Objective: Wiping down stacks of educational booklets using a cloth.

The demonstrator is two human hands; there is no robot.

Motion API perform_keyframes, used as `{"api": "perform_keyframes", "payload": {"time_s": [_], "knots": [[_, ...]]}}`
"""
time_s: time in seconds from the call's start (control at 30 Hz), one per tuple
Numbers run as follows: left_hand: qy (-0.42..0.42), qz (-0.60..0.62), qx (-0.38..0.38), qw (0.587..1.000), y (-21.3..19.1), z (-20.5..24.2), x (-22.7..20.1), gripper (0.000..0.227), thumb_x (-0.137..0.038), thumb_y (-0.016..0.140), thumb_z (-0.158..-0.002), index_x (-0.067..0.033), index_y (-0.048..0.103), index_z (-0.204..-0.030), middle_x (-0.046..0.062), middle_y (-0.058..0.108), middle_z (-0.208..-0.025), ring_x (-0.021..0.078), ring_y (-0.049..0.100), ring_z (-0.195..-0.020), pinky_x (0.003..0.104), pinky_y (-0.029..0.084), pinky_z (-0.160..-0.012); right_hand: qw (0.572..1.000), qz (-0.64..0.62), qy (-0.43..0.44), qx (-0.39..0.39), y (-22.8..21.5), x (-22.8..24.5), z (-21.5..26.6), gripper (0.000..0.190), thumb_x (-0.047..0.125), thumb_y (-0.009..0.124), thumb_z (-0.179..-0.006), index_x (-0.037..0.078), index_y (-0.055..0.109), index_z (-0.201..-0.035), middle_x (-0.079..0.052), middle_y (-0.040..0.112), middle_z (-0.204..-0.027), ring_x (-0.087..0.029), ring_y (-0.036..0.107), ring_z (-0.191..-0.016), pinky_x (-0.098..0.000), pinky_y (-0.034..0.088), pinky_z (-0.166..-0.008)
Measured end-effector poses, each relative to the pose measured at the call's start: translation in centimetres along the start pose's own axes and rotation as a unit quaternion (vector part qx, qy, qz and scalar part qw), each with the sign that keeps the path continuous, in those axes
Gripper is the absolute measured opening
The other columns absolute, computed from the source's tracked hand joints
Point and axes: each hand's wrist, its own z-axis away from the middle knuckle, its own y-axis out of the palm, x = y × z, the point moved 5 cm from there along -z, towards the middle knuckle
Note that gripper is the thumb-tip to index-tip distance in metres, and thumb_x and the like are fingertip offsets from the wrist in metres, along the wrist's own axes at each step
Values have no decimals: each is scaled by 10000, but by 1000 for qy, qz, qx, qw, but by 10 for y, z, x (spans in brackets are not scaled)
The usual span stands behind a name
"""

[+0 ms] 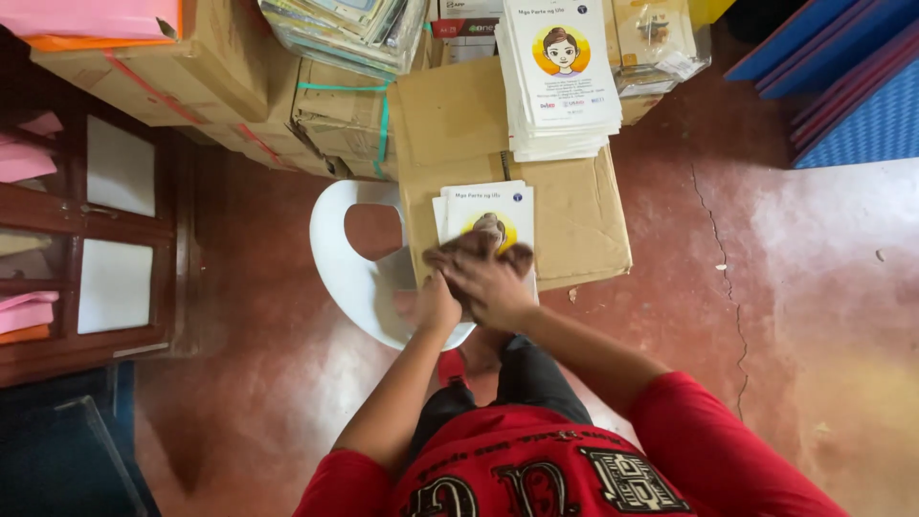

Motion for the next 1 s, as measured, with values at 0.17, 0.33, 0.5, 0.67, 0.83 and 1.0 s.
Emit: {"api": "perform_keyframes", "payload": {"time_s": [0.17,0.33,0.5,0.67,0.83,1.0], "knots": [[-3,5,45,999,-23,9,-19,692,-106,597,-918,-39,304,-1542,225,566,-1327,408,663,-1182,533,604,-905,995,31,52,83,24,-75,22,590,296,633,-830,319,606,-1419,-66,575,-1445,-329,582,-1254,-501,494,-950],[-17,-3,55,998,21,-20,5,672,-65,533,-915,-56,281,-1538,209,598,-1270,436,694,-1116,568,600,-852,963,104,224,104,39,-152,-5,704,389,644,-858,455,438,-1527,-6,494,-1503,-385,482,-1376,-541,536,-991],[-26,1,31,999,14,-13,3,644,-82,517,-916,-21,287,-1514,221,610,-1244,457,707,-1068,559,610,-827,960,186,202,60,57,-90,-17,650,488,627,-865,366,505,-1492,-80,513,-1518,-379,572,-1288,-525,538,-927],[-23,18,66,997,-45,17,-28,661,-33,541,-915,32,280,-1519,269,591,-1295,466,669,-1150,540,602,-909,982,85,140,89,37,-20,33,616,387,662,-800,373,558,-1407,-15,481,-1542,-312,514,-1356,-504,453,-1068],[-17,51,77,996,-53,23,-36,645,-24,519,-942,61,268,-1530,268,584,-1320,462,650,-1196,542,579,-943,992,67,107,5,31,-81,64,557,203,657,-767,262,682,-1321,-86,595,-1411,-332,614,-1220,-464,542,-935],[11,65,52,996,-53,22,-35,577,-43,549,-950,48,326,-1474,279,592,-1279,489,635,-1188,579,576,-941,951,278,125,48,23,-133,37,353,233,604,-834,183,774,-1140,41,659,-1390,-318,532,-1365,-453,404,-1110]]}}
